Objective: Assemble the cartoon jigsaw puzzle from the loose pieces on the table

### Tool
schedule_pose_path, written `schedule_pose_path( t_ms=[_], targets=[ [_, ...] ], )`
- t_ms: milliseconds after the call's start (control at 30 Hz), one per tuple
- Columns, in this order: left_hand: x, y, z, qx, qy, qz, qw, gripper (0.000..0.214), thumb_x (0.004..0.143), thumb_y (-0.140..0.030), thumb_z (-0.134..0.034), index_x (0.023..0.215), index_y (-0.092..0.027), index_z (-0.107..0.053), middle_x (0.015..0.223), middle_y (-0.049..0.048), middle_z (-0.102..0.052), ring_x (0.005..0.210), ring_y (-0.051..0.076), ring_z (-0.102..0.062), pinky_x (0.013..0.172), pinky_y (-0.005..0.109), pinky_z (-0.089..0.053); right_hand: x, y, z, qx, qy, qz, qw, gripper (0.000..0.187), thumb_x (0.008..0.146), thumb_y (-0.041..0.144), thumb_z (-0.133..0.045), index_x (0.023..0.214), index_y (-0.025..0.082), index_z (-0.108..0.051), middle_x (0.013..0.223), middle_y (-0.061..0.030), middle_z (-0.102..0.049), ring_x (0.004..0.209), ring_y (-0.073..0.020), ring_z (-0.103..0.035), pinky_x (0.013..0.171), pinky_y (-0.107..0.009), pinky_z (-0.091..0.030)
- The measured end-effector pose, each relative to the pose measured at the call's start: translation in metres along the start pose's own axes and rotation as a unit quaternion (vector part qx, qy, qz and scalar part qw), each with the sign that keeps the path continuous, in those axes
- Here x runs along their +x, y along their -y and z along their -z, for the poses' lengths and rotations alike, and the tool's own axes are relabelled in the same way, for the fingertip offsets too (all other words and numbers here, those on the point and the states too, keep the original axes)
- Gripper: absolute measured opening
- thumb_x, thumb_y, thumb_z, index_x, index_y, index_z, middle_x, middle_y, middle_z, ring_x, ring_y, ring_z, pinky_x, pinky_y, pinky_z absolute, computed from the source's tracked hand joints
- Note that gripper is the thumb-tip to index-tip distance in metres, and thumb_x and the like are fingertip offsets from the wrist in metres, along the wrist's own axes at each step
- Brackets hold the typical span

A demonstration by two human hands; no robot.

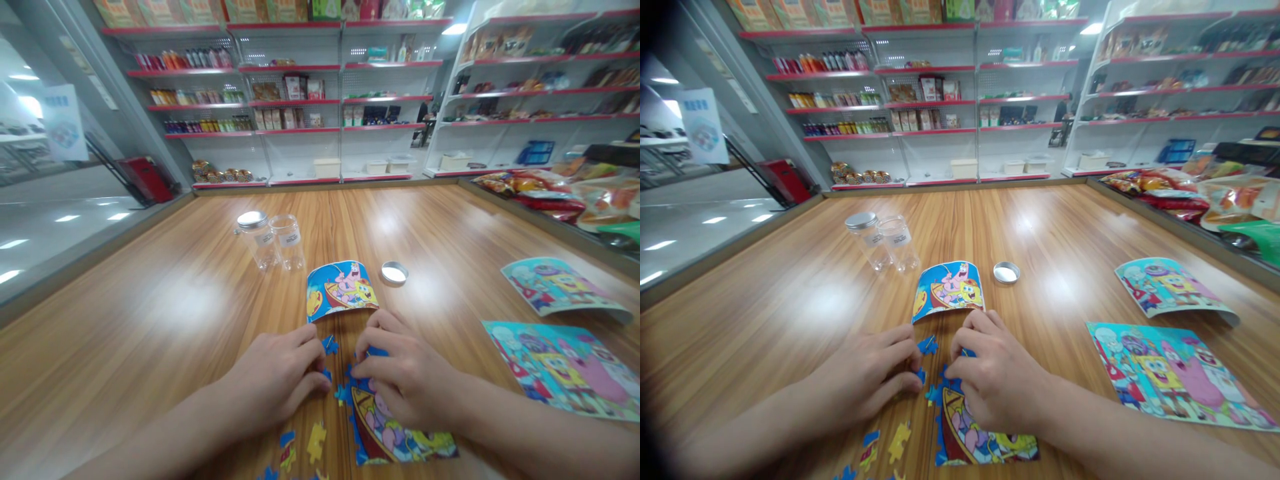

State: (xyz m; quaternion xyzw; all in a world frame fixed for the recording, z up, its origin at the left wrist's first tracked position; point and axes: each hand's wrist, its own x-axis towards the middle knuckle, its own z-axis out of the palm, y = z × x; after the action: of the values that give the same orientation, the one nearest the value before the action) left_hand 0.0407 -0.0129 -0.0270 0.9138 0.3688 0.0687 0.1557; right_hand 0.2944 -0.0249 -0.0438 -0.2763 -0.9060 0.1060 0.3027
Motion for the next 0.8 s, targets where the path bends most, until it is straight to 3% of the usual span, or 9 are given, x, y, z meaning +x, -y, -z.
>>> schedule_pose_path(
  t_ms=[167, 367, 667, 800],
  targets=[
    [0.000, 0.005, 0.007, 0.011, -0.038, -0.018, 0.999, 0.017, 0.100, -0.026, -0.046, 0.099, -0.021, -0.061, 0.095, 0.0032, -0.058, 0.075, 0.016, -0.057, 0.062, 0.028, -0.041, -0.001, -0.001, 0.000, 0.002, 0.002, 0.001, 1.000, 0.023, 0.080, 0.006, -0.056, 0.089, 0.018, -0.073, 0.091, -0.0064, -0.064, 0.089, -0.0232, -0.046, 0.077, -0.041, -0.040],
    [-0.002, 0.001, 0.014, 0.022, 0.025, -0.072, 0.997, 0.017, 0.097, -0.024, -0.052, 0.106, -0.030, -0.066, 0.098, 0.0027, -0.056, 0.077, 0.016, -0.057, 0.062, 0.028, -0.041, -0.002, -0.001, 0.000, 0.003, 0.005, 0.000, 1.000, 0.024, 0.079, 0.005, -0.056, 0.090, 0.018, -0.073, 0.091, -0.0066, -0.063, 0.089, -0.0230, -0.045, 0.077, -0.041, -0.040],
    [-0.001, 0.002, 0.013, 0.026, 0.009, -0.047, 0.999, 0.019, 0.101, -0.028, -0.045, 0.100, -0.021, -0.062, 0.098, 0.0051, -0.058, 0.079, 0.017, -0.059, 0.066, 0.030, -0.047, -0.002, 0.000, 0.001, 0.005, 0.003, 0.000, 1.000, 0.022, 0.080, 0.005, -0.055, 0.087, 0.017, -0.072, 0.090, -0.0066, -0.064, 0.089, -0.0233, -0.045, 0.076, -0.041, -0.040],
    [-0.001, -0.002, 0.019, 0.004, 0.044, -0.036, 0.998, 0.013, 0.095, -0.032, -0.057, 0.102, -0.022, -0.062, 0.103, 0.0043, -0.060, 0.084, 0.018, -0.061, 0.072, 0.031, -0.049, -0.001, 0.000, 0.001, 0.006, 0.001, 0.000, 1.000, 0.022, 0.080, 0.005, -0.055, 0.087, 0.017, -0.072, 0.090, -0.0068, -0.064, 0.089, -0.0234, -0.046, 0.076, -0.041, -0.040]
  ],
)
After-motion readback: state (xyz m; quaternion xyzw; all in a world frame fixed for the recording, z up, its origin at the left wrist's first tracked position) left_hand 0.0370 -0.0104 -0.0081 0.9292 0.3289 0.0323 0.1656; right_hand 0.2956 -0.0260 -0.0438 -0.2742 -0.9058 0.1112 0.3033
